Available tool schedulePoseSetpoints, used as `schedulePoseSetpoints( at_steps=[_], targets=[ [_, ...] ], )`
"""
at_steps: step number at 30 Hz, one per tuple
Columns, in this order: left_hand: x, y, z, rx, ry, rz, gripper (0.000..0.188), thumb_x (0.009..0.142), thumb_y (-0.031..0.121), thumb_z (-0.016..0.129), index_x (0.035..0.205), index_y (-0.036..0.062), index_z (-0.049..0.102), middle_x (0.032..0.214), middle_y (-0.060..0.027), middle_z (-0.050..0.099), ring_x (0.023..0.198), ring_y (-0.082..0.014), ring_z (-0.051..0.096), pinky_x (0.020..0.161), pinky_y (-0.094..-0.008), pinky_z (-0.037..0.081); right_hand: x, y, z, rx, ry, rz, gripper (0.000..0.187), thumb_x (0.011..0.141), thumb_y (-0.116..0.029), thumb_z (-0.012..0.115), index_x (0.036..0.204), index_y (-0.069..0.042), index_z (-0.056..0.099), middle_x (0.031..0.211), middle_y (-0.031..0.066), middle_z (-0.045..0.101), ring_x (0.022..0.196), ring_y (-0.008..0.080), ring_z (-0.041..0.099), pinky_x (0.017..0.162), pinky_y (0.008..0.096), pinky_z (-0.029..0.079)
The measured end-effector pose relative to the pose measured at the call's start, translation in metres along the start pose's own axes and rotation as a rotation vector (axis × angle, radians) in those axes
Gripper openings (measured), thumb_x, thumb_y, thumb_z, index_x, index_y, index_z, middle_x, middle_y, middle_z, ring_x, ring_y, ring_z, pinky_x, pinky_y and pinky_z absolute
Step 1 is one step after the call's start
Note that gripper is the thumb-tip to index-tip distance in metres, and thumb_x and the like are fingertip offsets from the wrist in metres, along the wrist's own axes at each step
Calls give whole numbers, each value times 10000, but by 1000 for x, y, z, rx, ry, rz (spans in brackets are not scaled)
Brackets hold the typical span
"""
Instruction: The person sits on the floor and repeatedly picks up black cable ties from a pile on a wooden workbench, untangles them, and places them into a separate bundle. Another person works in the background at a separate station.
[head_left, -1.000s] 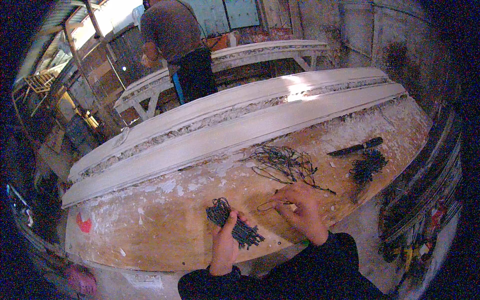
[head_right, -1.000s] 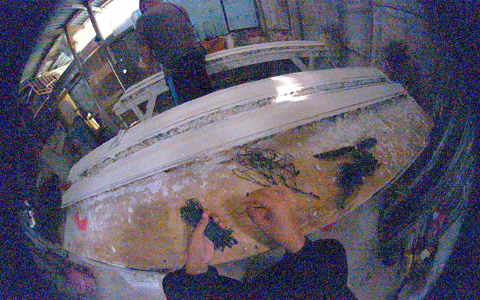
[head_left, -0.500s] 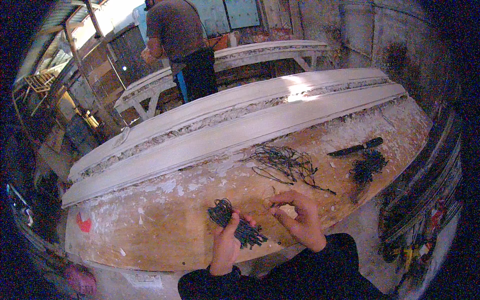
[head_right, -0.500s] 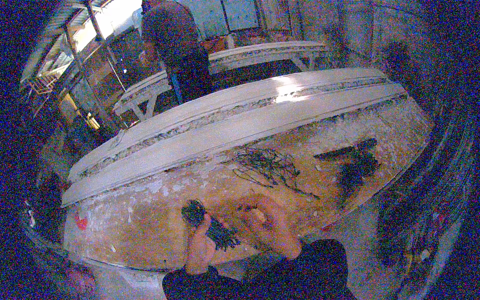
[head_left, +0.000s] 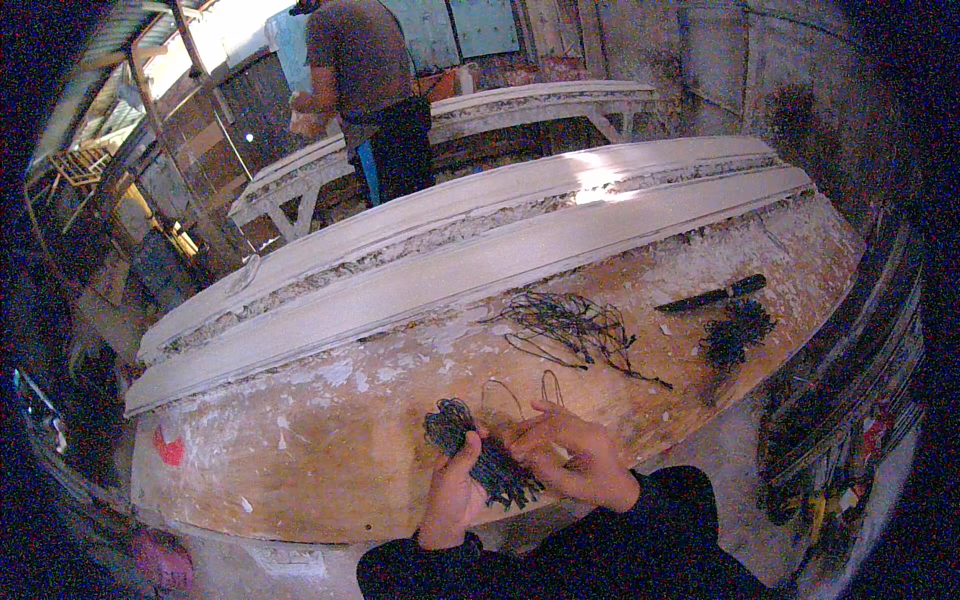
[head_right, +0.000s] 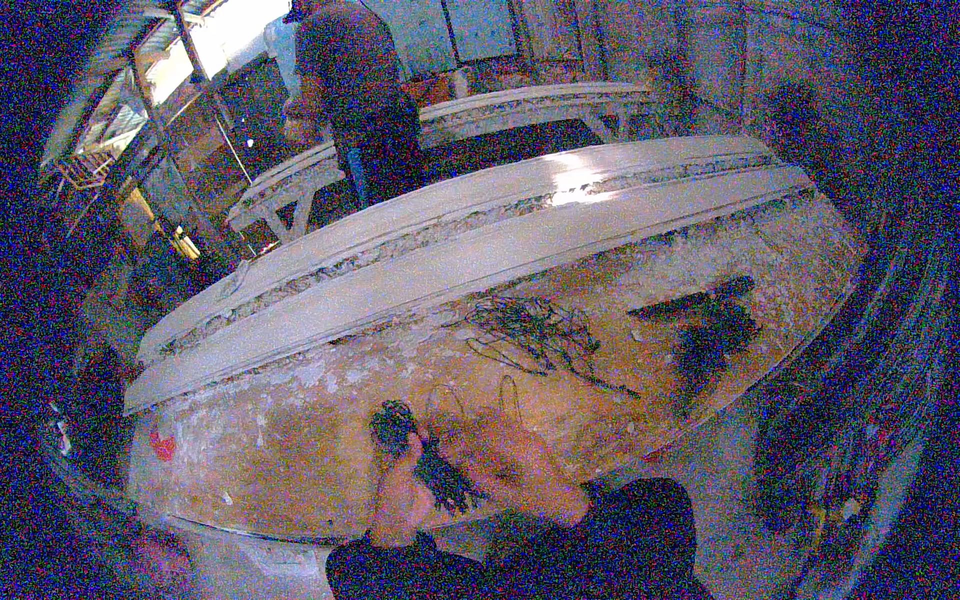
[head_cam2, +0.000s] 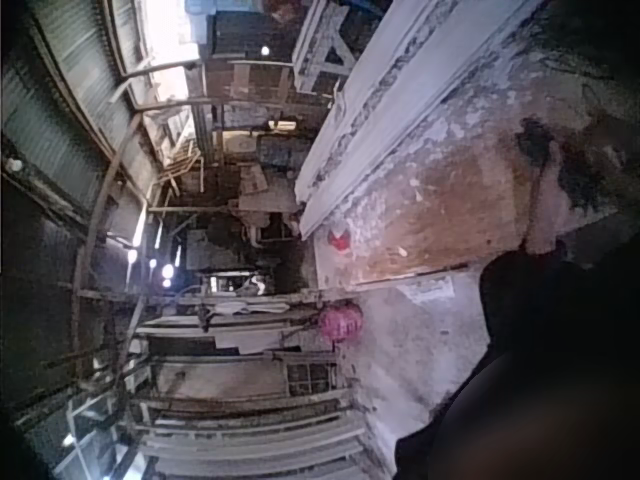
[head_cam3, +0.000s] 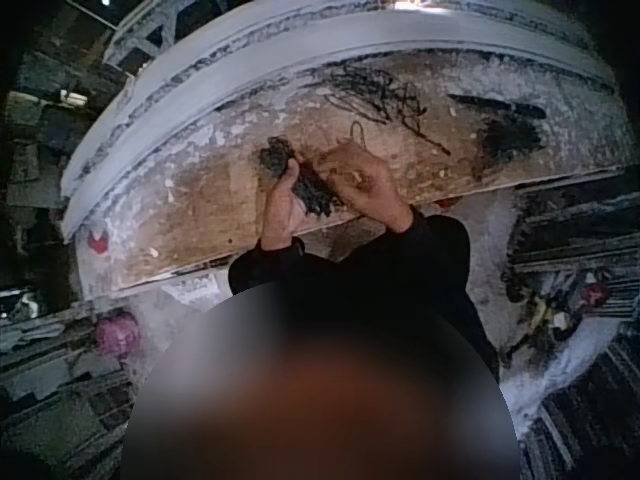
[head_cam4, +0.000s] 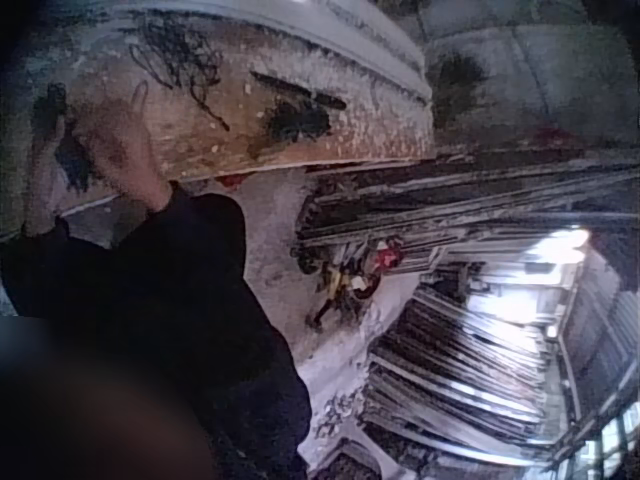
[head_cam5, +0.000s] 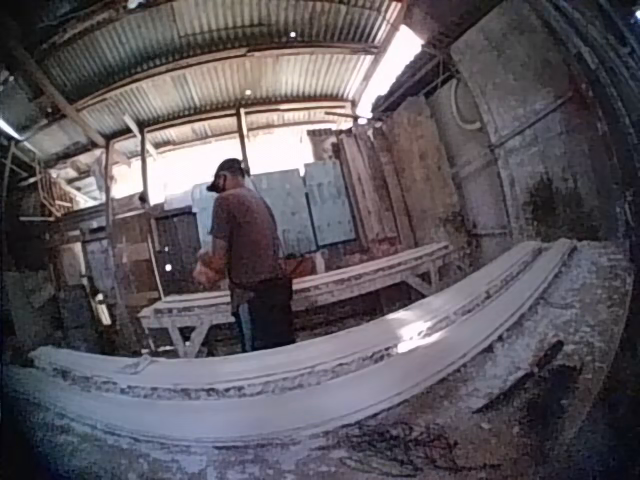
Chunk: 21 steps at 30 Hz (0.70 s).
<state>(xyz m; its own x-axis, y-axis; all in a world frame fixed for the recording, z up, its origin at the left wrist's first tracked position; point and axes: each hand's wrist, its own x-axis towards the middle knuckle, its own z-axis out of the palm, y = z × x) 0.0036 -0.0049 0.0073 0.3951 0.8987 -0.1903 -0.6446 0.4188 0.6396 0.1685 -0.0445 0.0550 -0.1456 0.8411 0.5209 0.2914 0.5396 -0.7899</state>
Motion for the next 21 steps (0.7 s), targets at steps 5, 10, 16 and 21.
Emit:
schedulePoseSetpoints(
  at_steps=[5, 10, 16, 21],
  targets=[
    [1, 0, -5, -133, -56, -26, 193, 864, 209, 558, 990, 72, 510, 922, -60, 561, 895, -209, 555, 794, -356, 472, 3, 2, 4, -61, -124, -66, 160, 775, -70, 603, 929, -105, 631, 969, 35, 635, 1025, 219, 568, 998, 436, 305],
    [1, 3, 0, -40, -11, 41, 192, 868, 226, 553, 993, 88, 505, 901, -42, 548, 880, -191, 541, 755, -328, 473, 5, 7, 10, -16, -165, -156, 175, 758, -41, 601, 919, -102, 624, 944, 37, 632, 1019, 227, 570, 983, 425, 336],
    [-1, 8, 4, -53, -96, 18, 175, 882, 237, 529, 982, 97, 494, 868, -34, 517, 801, -153, 500, 685, -291, 461, 5, 9, 13, -34, -242, -171, 187, 735, -28, 607, 913, -85, 611, 921, 47, 625, 1011, 250, 566, 956, 405, 372],
    [1, 8, 2, -117, -165, -25, 166, 892, 241, 509, 989, 108, 488, 816, -20, 481, 788, -158, 484, 698, -286, 444, 7, 4, 6, -23, -307, -135, 165, 741, -44, 593, 901, -79, 611, 933, 73, 618, 1007, 271, 561, 914, 395, 403]
  ],
)
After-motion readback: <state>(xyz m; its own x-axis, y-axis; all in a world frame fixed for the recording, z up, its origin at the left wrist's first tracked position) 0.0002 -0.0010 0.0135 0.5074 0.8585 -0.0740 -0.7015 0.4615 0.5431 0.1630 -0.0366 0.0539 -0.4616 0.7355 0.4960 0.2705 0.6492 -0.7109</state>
